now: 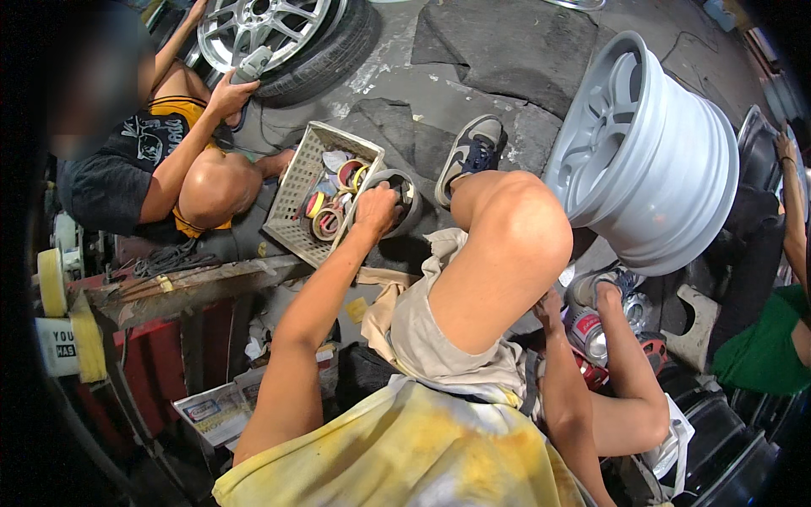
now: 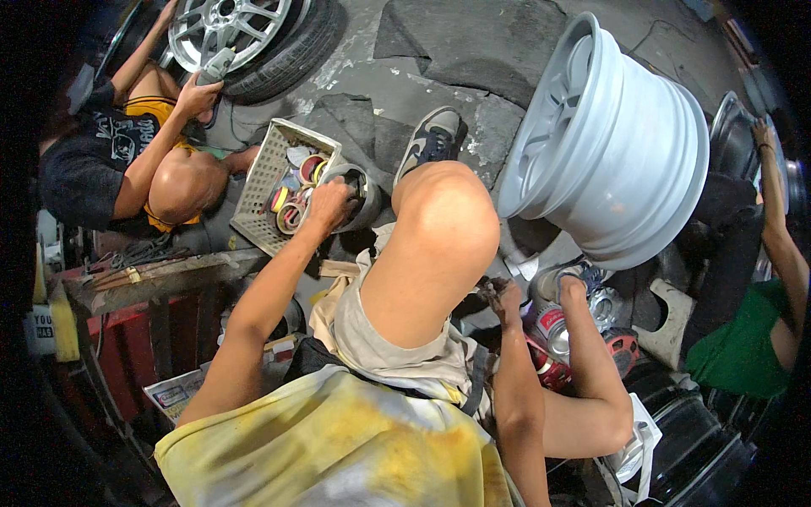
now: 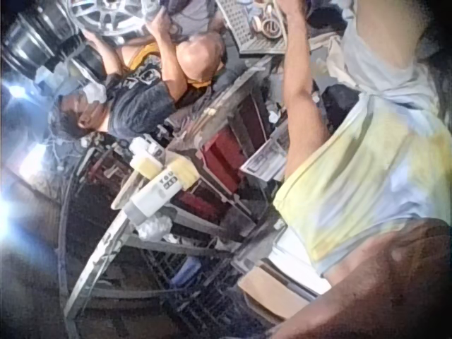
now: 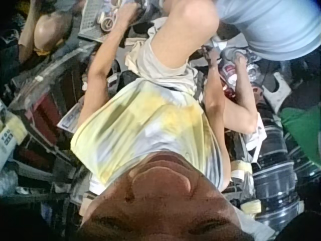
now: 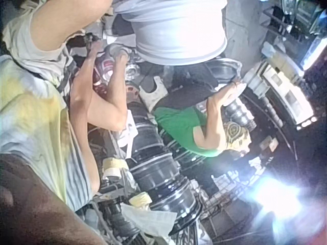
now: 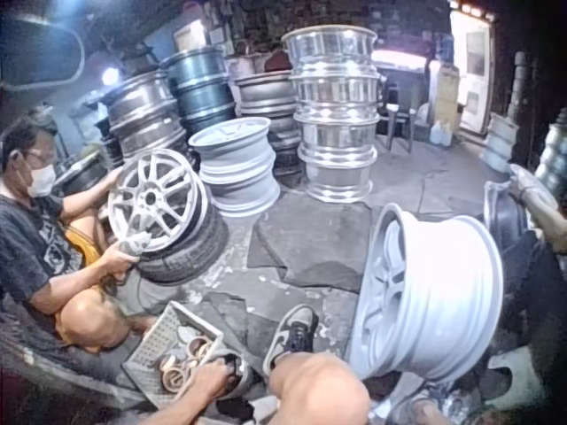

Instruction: The person sits on the floor and sands a white car wheel rim using a sanding block. They rotate the rim to sand different sections and switch between different sanding blocks during the process.

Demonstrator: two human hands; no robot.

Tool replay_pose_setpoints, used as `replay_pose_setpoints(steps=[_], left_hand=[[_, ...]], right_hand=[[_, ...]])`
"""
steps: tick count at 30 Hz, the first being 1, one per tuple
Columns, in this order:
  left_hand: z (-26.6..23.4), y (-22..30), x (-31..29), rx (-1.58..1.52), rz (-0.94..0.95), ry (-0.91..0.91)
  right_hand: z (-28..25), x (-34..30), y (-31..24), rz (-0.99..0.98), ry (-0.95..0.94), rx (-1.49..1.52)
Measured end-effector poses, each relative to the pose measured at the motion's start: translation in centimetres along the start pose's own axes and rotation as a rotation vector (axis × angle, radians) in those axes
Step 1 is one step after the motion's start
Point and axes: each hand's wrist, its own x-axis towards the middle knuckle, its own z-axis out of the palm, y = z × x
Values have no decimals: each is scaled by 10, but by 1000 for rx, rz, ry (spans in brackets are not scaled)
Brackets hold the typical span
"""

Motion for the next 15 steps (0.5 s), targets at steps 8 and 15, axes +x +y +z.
replay_pose_setpoints(steps=[8, 15], left_hand=[[40, -14, 36, 70, -41, -40], [12, -50, -5, -601, -369, 88]], right_hand=[[3, 0, 5, 70, -11, -43], [9, 3, 17, 12, -90, -118]])
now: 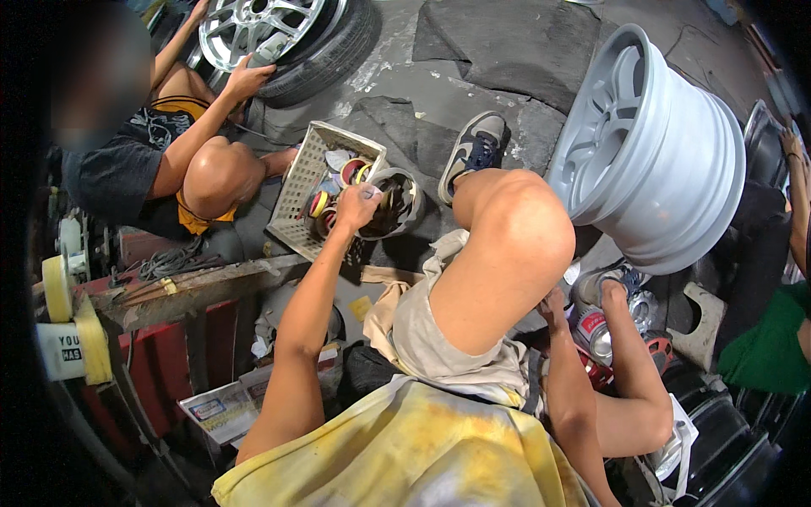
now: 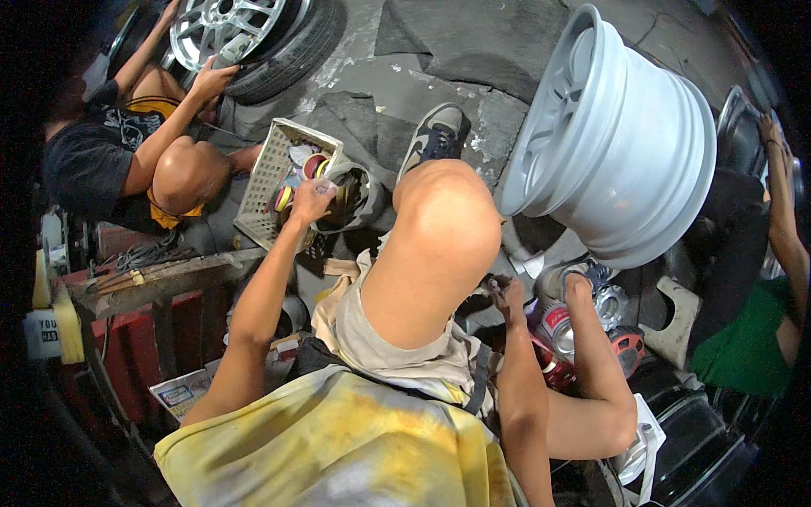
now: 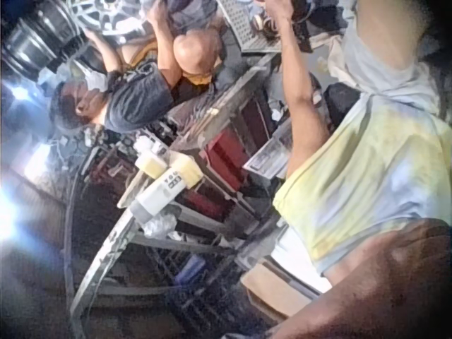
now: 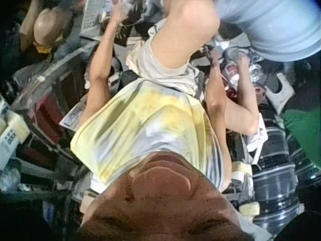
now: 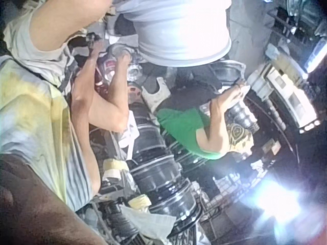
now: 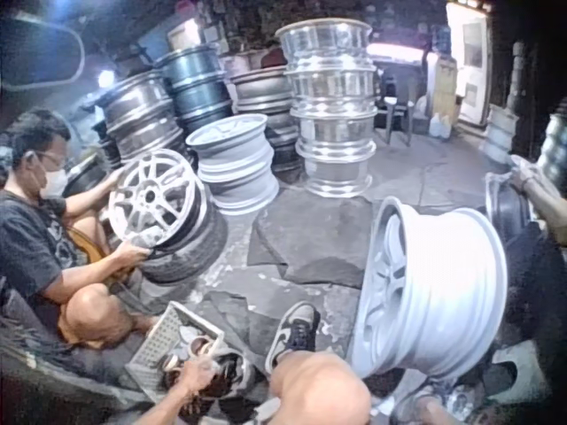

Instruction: The person sits on the floor and sands a white car wheel rim using a sanding block. They rotate the rim to sand different sections and switch between different sanding blocks during the process.

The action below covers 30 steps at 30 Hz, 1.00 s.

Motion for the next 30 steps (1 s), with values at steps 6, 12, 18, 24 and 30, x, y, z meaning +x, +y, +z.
replay_pose_setpoints(steps=[6, 12, 18, 24, 30], left_hand=[[-24, -18, -12, -847, -270, -204], [-24, -21, -9, -1231, -252, -278], [-25, -20, -13, -1273, -204, -249], [-38, 22, 12, -1331, -86, -282], [-99, 221, 7, -986, 225, -181]], right_hand=[[5, -2, -3, -89, 108, 132], [-5, 0, -3, -158, 82, 29], [-8, -3, -14, -77, 87, 102], [-14, 21, -27, 268, 144, 495], [-178, 36, -209, -108, 315, 230]])
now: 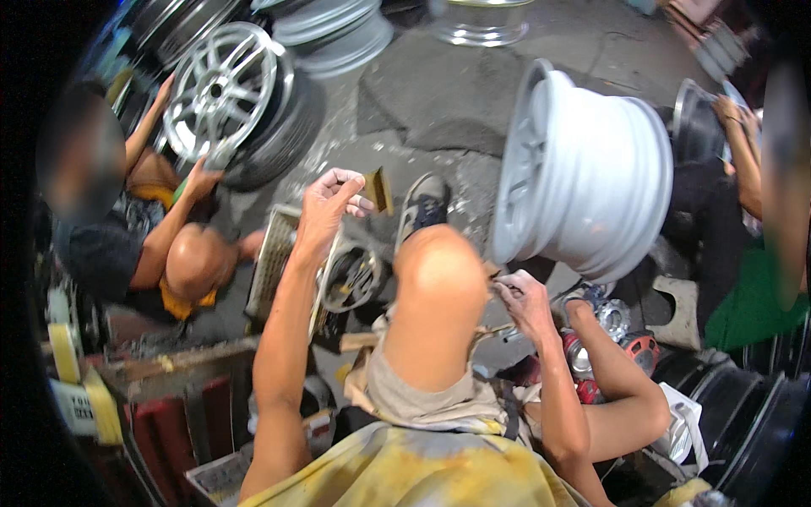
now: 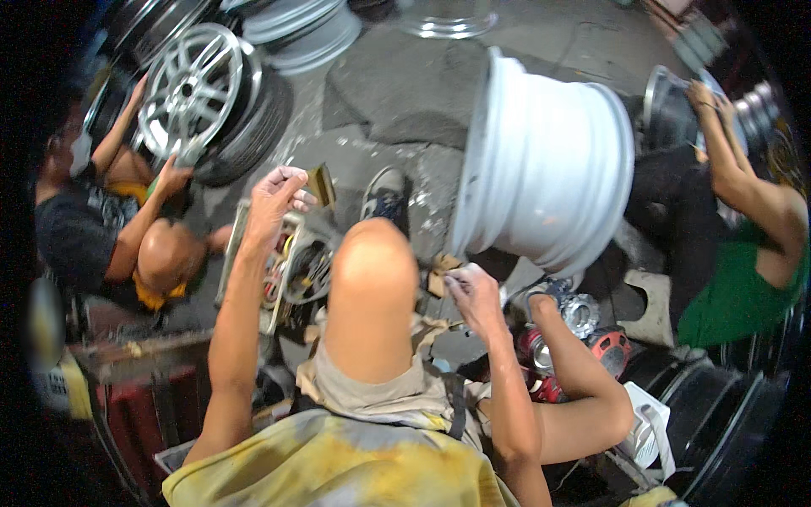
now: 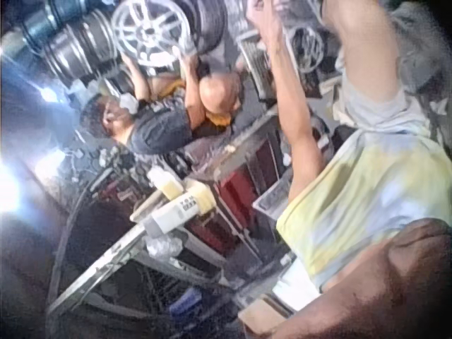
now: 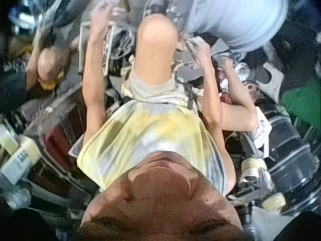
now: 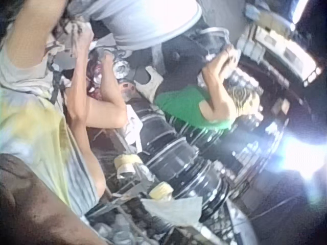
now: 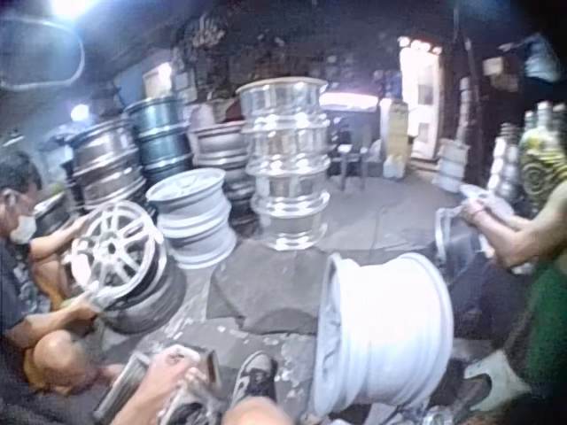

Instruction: The person sits on the floor and sands a white car wheel rim using a sanding block. They rotate the rim to sand different sections and switch between different sanding blocks during the process.

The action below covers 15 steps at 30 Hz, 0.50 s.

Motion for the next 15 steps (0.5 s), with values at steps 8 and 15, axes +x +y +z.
replay_pose_setpoints(steps=[8, 15], left_hand=[[205, 121, -6, 592, 642, -438], [267, 108, 12, 515, 447, -604]], right_hand=[[-119, 41, -126, -110, 386, 415], [-147, 32, -82, 101, 578, 806]])
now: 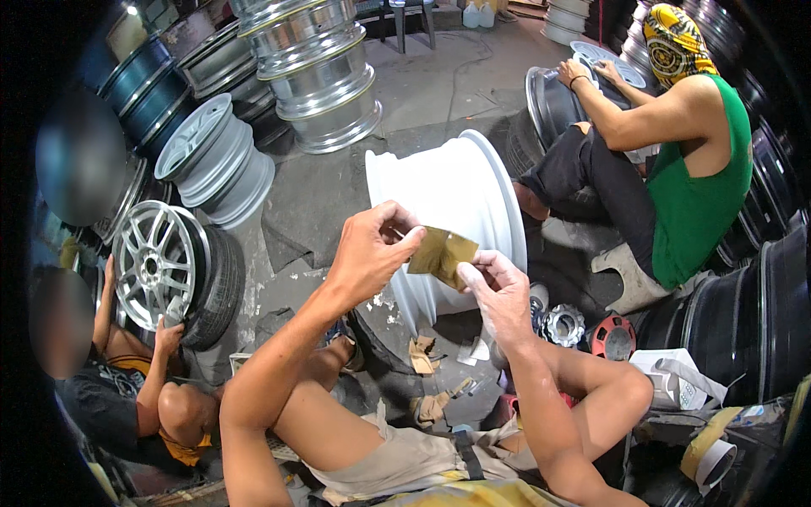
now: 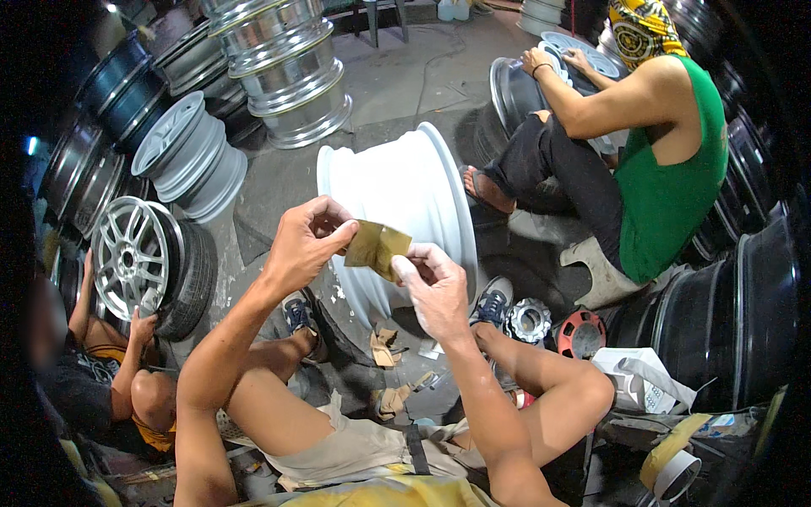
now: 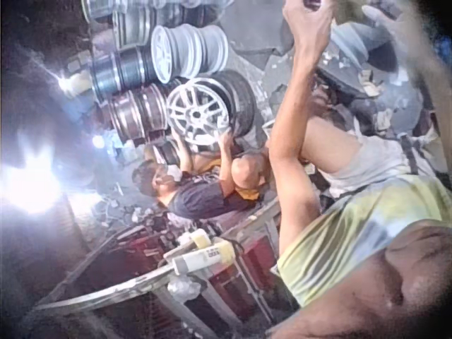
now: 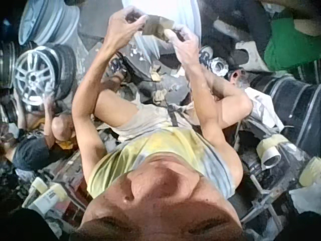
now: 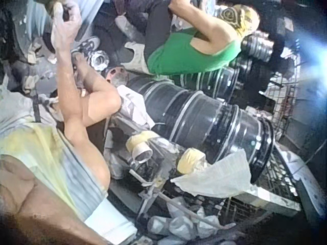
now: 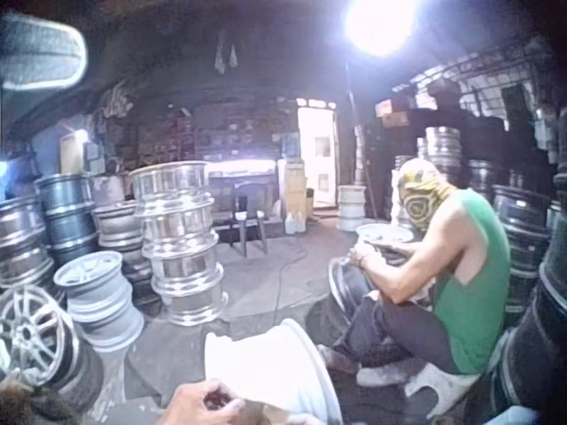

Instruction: The person sits on the floor and sands a white car wheel rim using a sanding block. They rotate the rim to sand different sections and switch between different sanding blocks during the process.

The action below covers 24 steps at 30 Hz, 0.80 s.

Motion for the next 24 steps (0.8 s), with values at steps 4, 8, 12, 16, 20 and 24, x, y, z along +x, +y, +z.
replay_pose_setpoints(steps=[4, 8, 12, 16, 20, 24], left_hand=[[9, -32, -6, -384, -233, -102], [16, -33, -7, -486, -262, -261], [9, -36, -11, -384, -329, -380], [4, -23, -11, -580, -428, -376], [-2, -24, -12, -804, -570, -385], [-4, -29, -17, -751, -575, -403]], right_hand=[[-14, 4, 16, 40, 30, 66], [-14, 8, 21, 104, 76, 176], [-9, 4, 13, 51, 1, 193], [-15, 4, 17, -57, -90, 97], [-17, 2, 21, -273, -124, -37], [-10, -2, 13, -412, -107, -163]])
